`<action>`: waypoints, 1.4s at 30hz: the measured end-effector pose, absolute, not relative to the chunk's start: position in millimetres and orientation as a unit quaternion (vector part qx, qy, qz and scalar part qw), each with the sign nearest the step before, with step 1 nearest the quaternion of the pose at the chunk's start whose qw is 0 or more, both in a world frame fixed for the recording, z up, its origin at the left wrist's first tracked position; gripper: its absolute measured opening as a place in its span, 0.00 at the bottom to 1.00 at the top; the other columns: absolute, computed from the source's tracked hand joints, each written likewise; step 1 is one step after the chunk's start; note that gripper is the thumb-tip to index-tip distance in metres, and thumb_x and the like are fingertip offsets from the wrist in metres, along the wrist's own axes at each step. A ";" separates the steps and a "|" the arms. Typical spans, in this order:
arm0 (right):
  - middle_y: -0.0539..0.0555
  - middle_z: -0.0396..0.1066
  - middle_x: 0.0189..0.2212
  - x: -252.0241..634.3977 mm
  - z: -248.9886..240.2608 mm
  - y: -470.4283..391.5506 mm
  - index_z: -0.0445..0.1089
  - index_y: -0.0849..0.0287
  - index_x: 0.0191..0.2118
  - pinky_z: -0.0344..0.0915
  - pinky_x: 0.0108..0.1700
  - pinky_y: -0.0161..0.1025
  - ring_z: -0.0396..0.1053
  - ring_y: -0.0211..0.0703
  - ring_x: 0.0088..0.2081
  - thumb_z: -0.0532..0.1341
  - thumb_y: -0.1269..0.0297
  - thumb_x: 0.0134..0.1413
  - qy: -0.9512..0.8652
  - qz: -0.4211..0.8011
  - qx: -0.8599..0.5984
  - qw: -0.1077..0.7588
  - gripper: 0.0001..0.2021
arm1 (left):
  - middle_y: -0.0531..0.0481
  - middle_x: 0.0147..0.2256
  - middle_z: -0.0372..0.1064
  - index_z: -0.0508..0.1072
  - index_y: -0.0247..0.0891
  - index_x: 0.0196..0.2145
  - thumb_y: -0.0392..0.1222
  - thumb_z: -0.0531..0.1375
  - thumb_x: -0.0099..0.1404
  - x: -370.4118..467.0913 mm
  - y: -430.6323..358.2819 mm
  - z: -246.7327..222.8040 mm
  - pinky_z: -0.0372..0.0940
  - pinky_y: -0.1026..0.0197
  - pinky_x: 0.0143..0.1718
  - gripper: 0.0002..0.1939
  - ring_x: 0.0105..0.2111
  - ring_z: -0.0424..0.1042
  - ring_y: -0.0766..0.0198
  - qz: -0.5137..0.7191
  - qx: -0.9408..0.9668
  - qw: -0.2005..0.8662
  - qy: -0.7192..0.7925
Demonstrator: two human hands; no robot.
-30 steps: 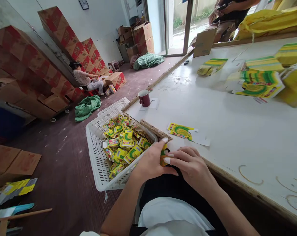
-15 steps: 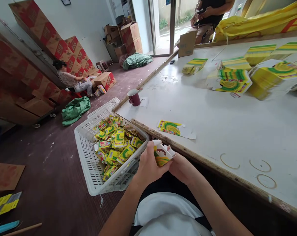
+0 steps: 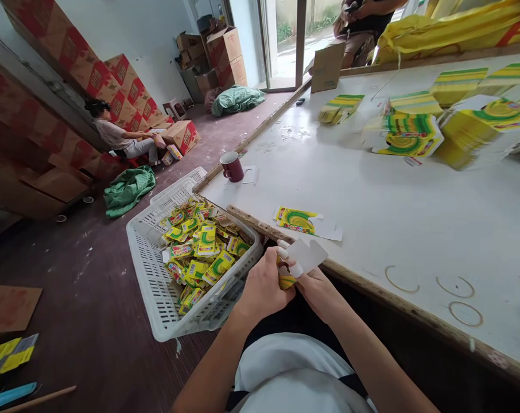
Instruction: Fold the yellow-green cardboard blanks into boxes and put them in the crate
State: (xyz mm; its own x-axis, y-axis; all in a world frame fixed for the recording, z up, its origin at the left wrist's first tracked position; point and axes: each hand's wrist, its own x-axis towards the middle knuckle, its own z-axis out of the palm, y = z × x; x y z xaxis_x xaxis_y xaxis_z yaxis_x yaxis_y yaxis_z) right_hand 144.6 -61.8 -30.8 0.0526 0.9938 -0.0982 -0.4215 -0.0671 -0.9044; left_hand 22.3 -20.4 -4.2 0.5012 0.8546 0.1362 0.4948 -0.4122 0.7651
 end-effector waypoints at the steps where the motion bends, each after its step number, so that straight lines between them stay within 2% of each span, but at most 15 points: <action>1: 0.58 0.71 0.58 144.5 -32.6 -63.0 0.67 0.54 0.59 0.60 0.63 0.54 0.66 0.56 0.60 0.59 0.40 0.56 -0.373 0.568 -0.433 0.592 0.31 | 0.53 0.31 0.66 0.61 0.45 0.40 0.31 0.63 0.48 21.9 -19.1 -4.3 0.60 0.59 0.32 0.23 0.31 0.68 0.57 0.265 0.789 0.346 0.434; 4: 0.57 0.69 0.59 143.3 -34.3 -66.3 0.65 0.53 0.62 0.61 0.63 0.54 0.66 0.56 0.61 0.59 0.51 0.60 -0.483 0.457 -0.470 0.580 0.26 | 0.52 0.31 0.65 0.62 0.45 0.40 0.33 0.64 0.50 22.6 -16.0 -6.5 0.60 0.58 0.32 0.21 0.30 0.68 0.57 0.288 0.768 0.365 0.441; 7: 0.54 0.70 0.59 143.2 -35.7 -64.9 0.70 0.51 0.58 0.61 0.64 0.51 0.67 0.53 0.60 0.58 0.64 0.60 -0.538 0.377 -0.478 0.582 0.21 | 0.46 0.39 0.68 0.64 0.43 0.43 0.33 0.64 0.50 24.6 -16.2 -9.2 0.64 0.52 0.42 0.23 0.40 0.71 0.52 0.316 0.764 0.354 0.437; 9: 0.54 0.73 0.56 146.8 -39.7 -61.8 0.74 0.50 0.54 0.64 0.62 0.51 0.70 0.52 0.58 0.57 0.66 0.59 -0.521 0.350 -0.491 0.604 0.19 | 0.43 0.45 0.66 0.64 0.42 0.45 0.34 0.69 0.45 23.0 -17.0 -9.4 0.61 0.45 0.51 0.30 0.49 0.68 0.46 0.347 0.739 0.317 0.483; 11: 0.53 0.75 0.53 153.8 -45.6 -59.0 0.75 0.50 0.53 0.66 0.60 0.52 0.72 0.51 0.55 0.57 0.66 0.59 -0.470 0.320 -0.531 0.628 0.18 | 0.45 0.44 0.67 0.65 0.42 0.44 0.36 0.74 0.37 17.8 -17.1 -8.5 0.60 0.43 0.54 0.36 0.50 0.68 0.45 0.365 0.692 0.307 0.543; 13: 0.54 0.76 0.53 161.9 -51.5 -57.7 0.74 0.51 0.54 0.67 0.60 0.52 0.72 0.51 0.55 0.57 0.66 0.60 -0.443 0.282 -0.563 0.638 0.18 | 0.49 0.38 0.69 0.67 0.41 0.41 0.40 0.75 0.38 11.2 -15.8 -7.5 0.65 0.48 0.47 0.33 0.41 0.72 0.51 0.360 0.641 0.386 0.557; 15: 0.55 0.74 0.55 168.0 -56.0 -58.1 0.71 0.51 0.57 0.65 0.61 0.52 0.70 0.51 0.58 0.56 0.67 0.61 -0.477 0.246 -0.561 0.630 0.20 | 0.53 0.31 0.71 0.67 0.40 0.39 0.43 0.73 0.44 6.0 -13.3 -6.5 0.68 0.56 0.38 0.26 0.32 0.74 0.58 0.376 0.573 0.499 0.531; 17: 0.55 0.70 0.59 170.5 -58.8 -59.3 0.70 0.49 0.59 0.63 0.63 0.52 0.66 0.51 0.61 0.55 0.68 0.62 -0.538 0.213 -0.543 0.609 0.21 | 0.54 0.28 0.73 0.67 0.40 0.38 0.44 0.73 0.44 4.0 -10.5 -5.4 0.68 0.60 0.34 0.26 0.29 0.75 0.61 0.431 0.496 0.557 0.508; 19: 0.55 0.68 0.61 170.2 -60.1 -60.1 0.70 0.46 0.59 0.64 0.62 0.51 0.64 0.51 0.63 0.54 0.69 0.63 -0.584 0.184 -0.529 0.588 0.21 | 0.54 0.27 0.74 0.67 0.39 0.38 0.43 0.75 0.41 4.7 -8.0 -4.0 0.68 0.62 0.34 0.29 0.28 0.75 0.63 0.480 0.445 0.566 0.502; 23: 0.56 0.66 0.62 170.1 -59.1 -58.3 0.72 0.45 0.55 0.67 0.59 0.52 0.64 0.51 0.63 0.53 0.71 0.64 -0.642 0.169 -0.500 0.555 0.20 | 0.54 0.27 0.75 0.70 0.37 0.41 0.44 0.75 0.43 7.4 -5.9 -1.6 0.69 0.64 0.31 0.28 0.25 0.74 0.65 0.490 0.424 0.583 0.490; 30: 0.60 0.71 0.55 181.9 -53.3 -53.5 0.75 0.47 0.51 0.72 0.51 0.47 0.71 0.47 0.55 0.53 0.74 0.62 -0.706 0.191 -0.468 0.497 0.19 | 0.57 0.25 0.73 0.69 0.37 0.36 0.45 0.76 0.39 9.1 -4.8 0.7 0.70 0.63 0.31 0.28 0.23 0.72 0.68 0.511 0.393 0.584 0.493; 35: 0.59 0.69 0.58 182.4 -59.0 -53.1 0.75 0.47 0.49 0.70 0.56 0.49 0.66 0.48 0.61 0.51 0.77 0.60 -0.713 0.170 -0.477 0.485 0.22 | 0.58 0.23 0.71 0.68 0.38 0.36 0.45 0.76 0.40 8.8 -5.9 -4.3 0.69 0.64 0.29 0.28 0.22 0.71 0.67 0.499 0.379 0.597 0.501; 42: 0.59 0.68 0.58 189.3 -51.7 -51.9 0.76 0.47 0.46 0.71 0.55 0.49 0.68 0.47 0.59 0.51 0.80 0.59 -0.741 0.170 -0.462 0.456 0.22 | 0.60 0.22 0.69 0.67 0.38 0.32 0.44 0.76 0.38 6.8 -8.2 -11.1 0.64 0.68 0.27 0.26 0.20 0.68 0.72 0.514 0.360 0.597 0.500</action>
